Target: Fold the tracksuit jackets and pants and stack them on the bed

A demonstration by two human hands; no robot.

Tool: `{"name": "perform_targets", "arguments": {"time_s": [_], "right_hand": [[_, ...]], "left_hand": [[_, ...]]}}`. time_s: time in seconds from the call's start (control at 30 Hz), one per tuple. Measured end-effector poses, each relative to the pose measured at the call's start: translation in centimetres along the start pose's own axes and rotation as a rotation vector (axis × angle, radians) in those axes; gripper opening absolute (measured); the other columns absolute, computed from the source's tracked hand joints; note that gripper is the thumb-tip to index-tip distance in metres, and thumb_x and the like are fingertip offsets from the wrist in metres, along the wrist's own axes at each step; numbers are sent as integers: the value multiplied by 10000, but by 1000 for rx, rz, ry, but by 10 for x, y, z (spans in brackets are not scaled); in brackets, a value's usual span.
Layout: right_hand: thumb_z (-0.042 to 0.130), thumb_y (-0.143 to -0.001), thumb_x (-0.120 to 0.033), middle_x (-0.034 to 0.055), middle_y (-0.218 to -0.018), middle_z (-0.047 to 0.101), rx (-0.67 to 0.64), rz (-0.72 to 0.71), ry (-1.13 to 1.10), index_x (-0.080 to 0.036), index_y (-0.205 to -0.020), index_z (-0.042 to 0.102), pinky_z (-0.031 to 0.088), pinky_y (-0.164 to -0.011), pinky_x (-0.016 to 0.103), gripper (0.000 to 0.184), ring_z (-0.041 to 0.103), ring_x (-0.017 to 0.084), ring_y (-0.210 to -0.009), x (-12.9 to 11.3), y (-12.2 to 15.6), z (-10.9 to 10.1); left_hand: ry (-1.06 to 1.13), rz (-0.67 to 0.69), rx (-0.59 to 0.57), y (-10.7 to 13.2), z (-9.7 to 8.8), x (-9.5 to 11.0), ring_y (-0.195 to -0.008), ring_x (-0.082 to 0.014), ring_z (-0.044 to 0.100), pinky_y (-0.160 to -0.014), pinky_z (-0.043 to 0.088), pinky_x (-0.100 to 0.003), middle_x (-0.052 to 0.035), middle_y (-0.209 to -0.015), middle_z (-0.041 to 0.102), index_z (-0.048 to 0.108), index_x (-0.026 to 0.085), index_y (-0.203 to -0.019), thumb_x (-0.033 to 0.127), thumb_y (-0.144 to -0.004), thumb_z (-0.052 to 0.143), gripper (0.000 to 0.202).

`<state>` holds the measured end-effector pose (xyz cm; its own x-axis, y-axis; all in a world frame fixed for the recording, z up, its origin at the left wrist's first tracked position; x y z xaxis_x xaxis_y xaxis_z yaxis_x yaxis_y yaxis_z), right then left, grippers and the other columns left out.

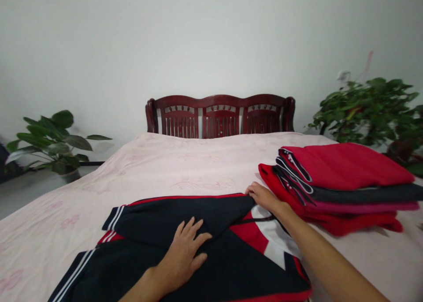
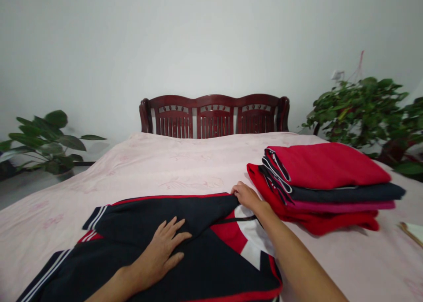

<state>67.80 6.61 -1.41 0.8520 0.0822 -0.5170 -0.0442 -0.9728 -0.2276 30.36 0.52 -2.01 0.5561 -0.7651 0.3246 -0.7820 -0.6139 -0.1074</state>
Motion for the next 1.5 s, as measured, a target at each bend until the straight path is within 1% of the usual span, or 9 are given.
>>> {"name": "perform_targets", "arguments": {"time_s": [0.3, 0.5, 0.67, 0.9, 1.07, 1.17, 1.27, 1.4, 1.5], "right_hand": [[397, -804, -168, 73, -882, 735, 186, 210, -78, -169, -985, 730, 530, -764, 312, 378, 680, 203, -848, 18, -9, 0], [475, -757, -142, 74, -1132, 724, 76, 85, -89, -186, -1081, 723, 497, -916, 313, 410, 661, 203, -1038, -1, -5, -12], [555, -781, -222, 39, -947, 730, -102, -5, 73, -214, -872, 747, 485, -819, 281, 213, 650, 190, -885, -20, -5, -6], [443, -876, -169, 102, -972, 662, -49, 83, 340, -167, -910, 709, 415, -842, 308, 268, 597, 212, -953, -27, -2, 5], [431, -891, -145, 168, -1163, 640, 17, 62, 730, -149, -1066, 700, 423, -900, 395, 322, 583, 290, -1072, -70, 1, 4], [455, -879, -167, 180, -1368, 555, 18, -16, 646, -132, -1294, 601, 418, -995, 441, 441, 537, 320, -1207, -117, 10, 19], [436, -919, -249, 154, -1461, 496, -112, -168, 450, -122, -1421, 493, 343, -1125, 412, 521, 446, 281, -1349, -161, 31, 48], [397, -967, -456, 130, -1555, 370, -250, -198, 364, -180, -1499, 399, 282, -1168, 483, 599, 316, 319, -1440, -183, 64, 85], [410, -962, -500, 126, -1594, 281, -242, -165, 401, -224, -1506, 387, 237, -1180, 517, 610, 254, 338, -1461, -178, 77, 98]], "left_hand": [[-8, -22, 38, 2, -1, 9, -1466, -352, 261, -1161, 190, -662, -59, -1534, 427, 565, 338, -1248, 231, -853, 575, 409], [-30, -8, 70, 2, 3, 8, -1467, -359, 253, -1158, 191, -670, -72, -1533, 424, 553, 329, -1247, 212, -845, 574, 419], [-69, -17, 38, 2, 4, 8, -1476, -355, 230, -1164, 186, -662, -67, -1554, 393, 535, 333, -1283, 217, -864, 560, 435], [-137, -2, 23, 6, 1, 12, -1488, -350, 188, -1167, 174, -645, -58, -1610, 291, 377, 392, -1458, 240, -885, 556, 619], [-77, 25, -13, 5, -2, 8, -1494, -365, 151, -1155, 141, -669, -80, -1633, 224, 315, 401, -1501, 453, -939, 488, 590], [32, 74, -90, 4, -8, 5, -1495, -364, 145, -1160, 107, -663, -97, -1630, 223, 341, 371, -1499, 563, -897, 520, 656], [219, 102, -138, 8, -20, 3, -1484, -290, 233, -1194, 120, -584, -50, -1575, 374, 495, 361, -1406, 525, -913, 523, 521], [328, -6, 17, 26, -42, -19, -1390, -168, 429, -1190, 272, -396, 5, -1413, 585, 585, 329, -1320, 368, -964, 461, 379], [47, -174, 143, 47, -54, -60, -1447, -234, 336, -1200, 222, -495, -13, -1507, 483, 517, 351, -1395, 407, -953, 477, 448]]}}
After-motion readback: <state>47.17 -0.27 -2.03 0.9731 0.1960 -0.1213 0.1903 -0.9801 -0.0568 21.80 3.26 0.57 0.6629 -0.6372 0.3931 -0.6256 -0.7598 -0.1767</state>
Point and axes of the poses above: each hand's wrist, its own y-axis away from the middle knuckle, its own z-axis out of the palm, x = y × z, the point moved 3 cm from there along -y, towards the middle knuckle
